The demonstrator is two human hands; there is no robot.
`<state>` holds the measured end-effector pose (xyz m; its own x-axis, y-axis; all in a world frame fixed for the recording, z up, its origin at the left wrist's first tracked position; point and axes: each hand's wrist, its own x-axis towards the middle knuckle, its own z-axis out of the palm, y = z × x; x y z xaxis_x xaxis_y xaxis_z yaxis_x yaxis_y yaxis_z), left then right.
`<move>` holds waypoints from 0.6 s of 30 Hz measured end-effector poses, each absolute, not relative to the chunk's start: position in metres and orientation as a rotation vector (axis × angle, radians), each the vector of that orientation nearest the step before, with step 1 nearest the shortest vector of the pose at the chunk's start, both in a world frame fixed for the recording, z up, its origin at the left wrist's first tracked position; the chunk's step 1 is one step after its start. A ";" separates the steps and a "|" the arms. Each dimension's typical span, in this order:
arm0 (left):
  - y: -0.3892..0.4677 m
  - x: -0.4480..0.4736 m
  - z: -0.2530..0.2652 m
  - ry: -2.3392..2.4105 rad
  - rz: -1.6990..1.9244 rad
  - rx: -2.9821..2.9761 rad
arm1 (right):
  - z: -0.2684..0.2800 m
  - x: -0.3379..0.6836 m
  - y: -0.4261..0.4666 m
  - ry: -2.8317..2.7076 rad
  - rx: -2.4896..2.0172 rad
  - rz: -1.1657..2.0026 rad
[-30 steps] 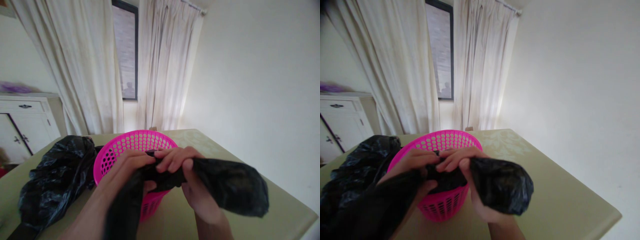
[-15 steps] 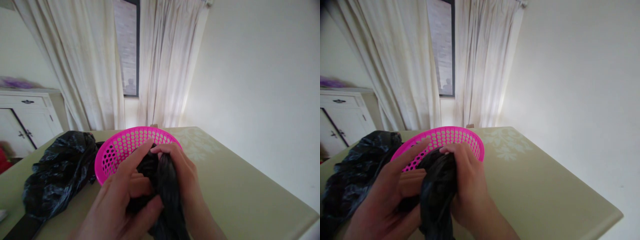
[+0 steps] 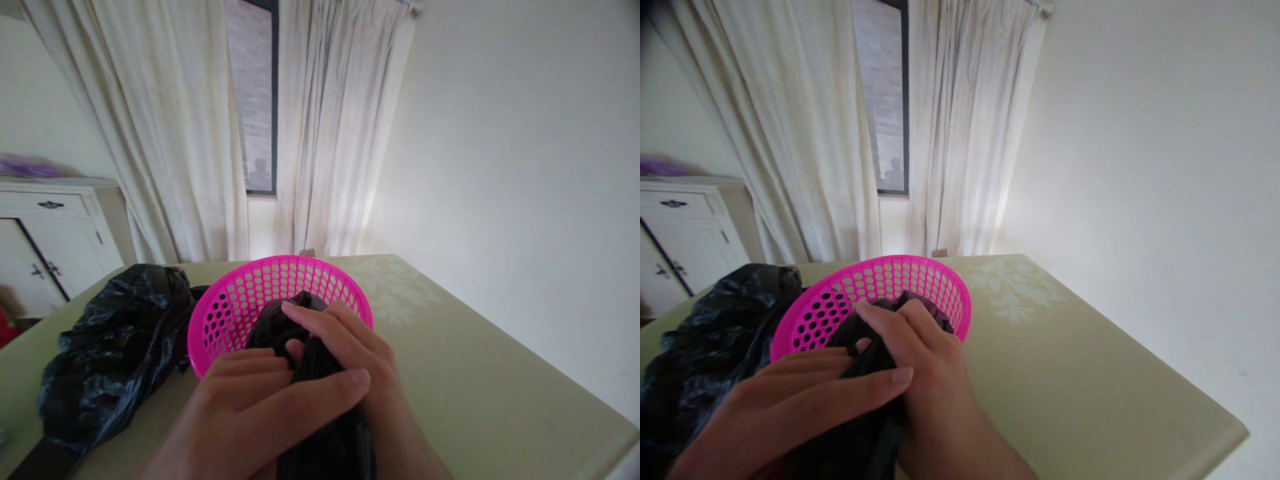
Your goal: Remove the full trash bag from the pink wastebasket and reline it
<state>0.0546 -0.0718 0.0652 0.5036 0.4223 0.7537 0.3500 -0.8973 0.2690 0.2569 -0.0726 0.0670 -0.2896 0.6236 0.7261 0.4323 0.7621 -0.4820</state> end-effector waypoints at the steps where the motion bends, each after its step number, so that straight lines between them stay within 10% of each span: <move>1: -0.072 0.053 0.066 0.785 1.447 2.609 | 0.068 0.256 -0.075 -1.951 -0.811 0.241; 18: -0.064 0.054 0.070 0.875 1.599 2.636 | 0.066 0.252 -0.060 -1.510 -0.712 0.551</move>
<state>0.0545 -0.0636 0.0705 0.3536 0.4172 0.8372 0.4799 -0.8492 0.2205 0.2518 -0.0601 0.0660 0.0082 0.7208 0.6931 0.1047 0.6887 -0.7174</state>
